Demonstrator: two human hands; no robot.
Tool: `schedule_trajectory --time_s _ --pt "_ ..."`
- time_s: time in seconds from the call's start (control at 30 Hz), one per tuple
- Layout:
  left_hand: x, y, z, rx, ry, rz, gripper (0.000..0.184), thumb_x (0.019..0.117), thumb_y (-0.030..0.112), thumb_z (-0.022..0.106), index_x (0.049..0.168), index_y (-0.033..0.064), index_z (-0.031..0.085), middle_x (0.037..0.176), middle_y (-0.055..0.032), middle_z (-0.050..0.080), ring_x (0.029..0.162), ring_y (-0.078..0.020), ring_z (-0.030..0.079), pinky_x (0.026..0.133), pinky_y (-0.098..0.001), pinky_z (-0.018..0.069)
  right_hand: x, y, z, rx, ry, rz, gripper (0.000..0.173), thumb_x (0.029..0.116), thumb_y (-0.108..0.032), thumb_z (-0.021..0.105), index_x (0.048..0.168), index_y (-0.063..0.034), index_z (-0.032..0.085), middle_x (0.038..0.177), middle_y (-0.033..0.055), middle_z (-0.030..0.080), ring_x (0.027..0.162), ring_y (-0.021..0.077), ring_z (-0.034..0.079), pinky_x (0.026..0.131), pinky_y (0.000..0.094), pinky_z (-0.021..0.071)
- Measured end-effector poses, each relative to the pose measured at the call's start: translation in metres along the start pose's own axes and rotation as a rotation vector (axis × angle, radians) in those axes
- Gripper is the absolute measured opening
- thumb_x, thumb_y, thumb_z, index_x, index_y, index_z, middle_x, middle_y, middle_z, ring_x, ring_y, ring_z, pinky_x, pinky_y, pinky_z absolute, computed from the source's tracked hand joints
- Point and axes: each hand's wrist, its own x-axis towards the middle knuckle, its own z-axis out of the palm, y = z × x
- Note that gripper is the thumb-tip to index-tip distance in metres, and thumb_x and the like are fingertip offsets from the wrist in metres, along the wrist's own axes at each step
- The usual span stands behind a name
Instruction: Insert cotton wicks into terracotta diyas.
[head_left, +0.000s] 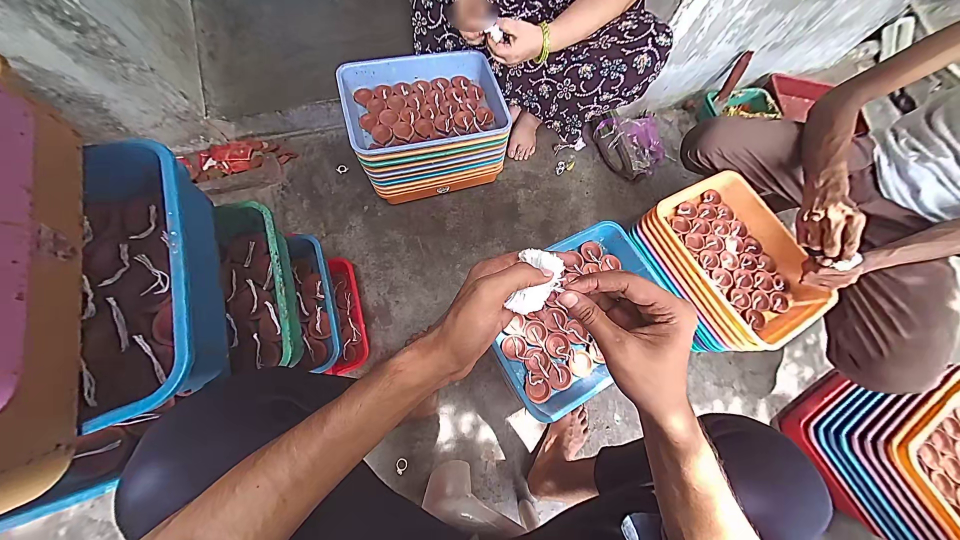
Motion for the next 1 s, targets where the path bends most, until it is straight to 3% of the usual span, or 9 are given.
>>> schedule_trajectory --time_s 0.1,0.23,0.43,0.67,0.77,1.0 --pt "0.000 -0.002 -0.001 0.034 -0.013 0.018 0.041 0.1057 0.018 0.035 0.129 0.0039 0.065 0.121 -0.0117 0.067 0.101 -0.0171 0.066 0.090 -0.0321 0.0557 0.000 -0.002 -0.001 -0.041 -0.019 -0.040 0.015 0.0861 0.001 0.080 0.101 0.0002 0.075 0.094 0.0078 0.075 0.083 0.0172 0.072 0.077 0.0338 0.0642" --pt "0.000 -0.003 -0.001 0.066 -0.022 0.022 0.042 0.1050 0.018 0.035 0.130 0.0048 0.065 0.121 -0.0116 0.068 0.101 -0.0172 0.066 0.088 -0.0315 0.0559 -0.001 -0.003 0.001 -0.059 -0.027 -0.040 0.021 0.0862 0.001 0.079 0.107 0.0020 0.075 0.099 0.0092 0.075 0.085 0.0185 0.073 0.078 0.0356 0.0652" --pt "0.000 -0.006 -0.001 0.072 -0.018 0.019 0.042 0.1052 0.018 0.033 0.131 0.0043 0.064 0.122 -0.0121 0.067 0.107 -0.0186 0.065 0.094 -0.0353 0.0547 -0.002 -0.004 0.002 -0.036 -0.031 0.028 0.017 0.0888 0.000 0.076 0.106 0.0009 0.077 0.099 0.0082 0.072 0.085 0.0171 0.070 0.075 0.0320 0.0636" --pt "0.001 -0.002 0.001 -0.045 -0.013 0.012 0.043 0.1072 0.018 0.030 0.134 0.0028 0.060 0.121 -0.0126 0.066 0.109 -0.0188 0.064 0.097 -0.0359 0.0537 0.000 -0.001 0.000 0.131 -0.084 0.165 0.016 0.0933 0.003 0.069 0.109 0.0009 0.072 0.101 0.0088 0.071 0.086 0.0155 0.070 0.079 0.0301 0.0629" --pt "0.002 -0.001 0.001 -0.084 -0.017 0.023 0.040 0.1026 0.012 0.040 0.137 0.0025 0.059 0.123 -0.0145 0.065 0.108 -0.0199 0.065 0.096 -0.0357 0.0542 -0.001 0.003 0.001 0.158 -0.082 0.178 0.016 0.0933 0.003 0.070 0.108 -0.0006 0.072 0.102 0.0081 0.071 0.085 0.0144 0.069 0.078 0.0290 0.0627" --pt "0.000 0.002 -0.001 -0.060 0.014 0.103 0.039 0.0958 0.002 0.066 0.135 0.0040 0.060 0.113 -0.0137 0.067 0.102 -0.0214 0.067 0.093 -0.0371 0.0578 -0.002 0.007 0.007 0.196 -0.021 0.168 0.015 0.0902 0.004 0.074 0.105 -0.0004 0.074 0.102 0.0090 0.072 0.086 0.0150 0.070 0.080 0.0304 0.0633"
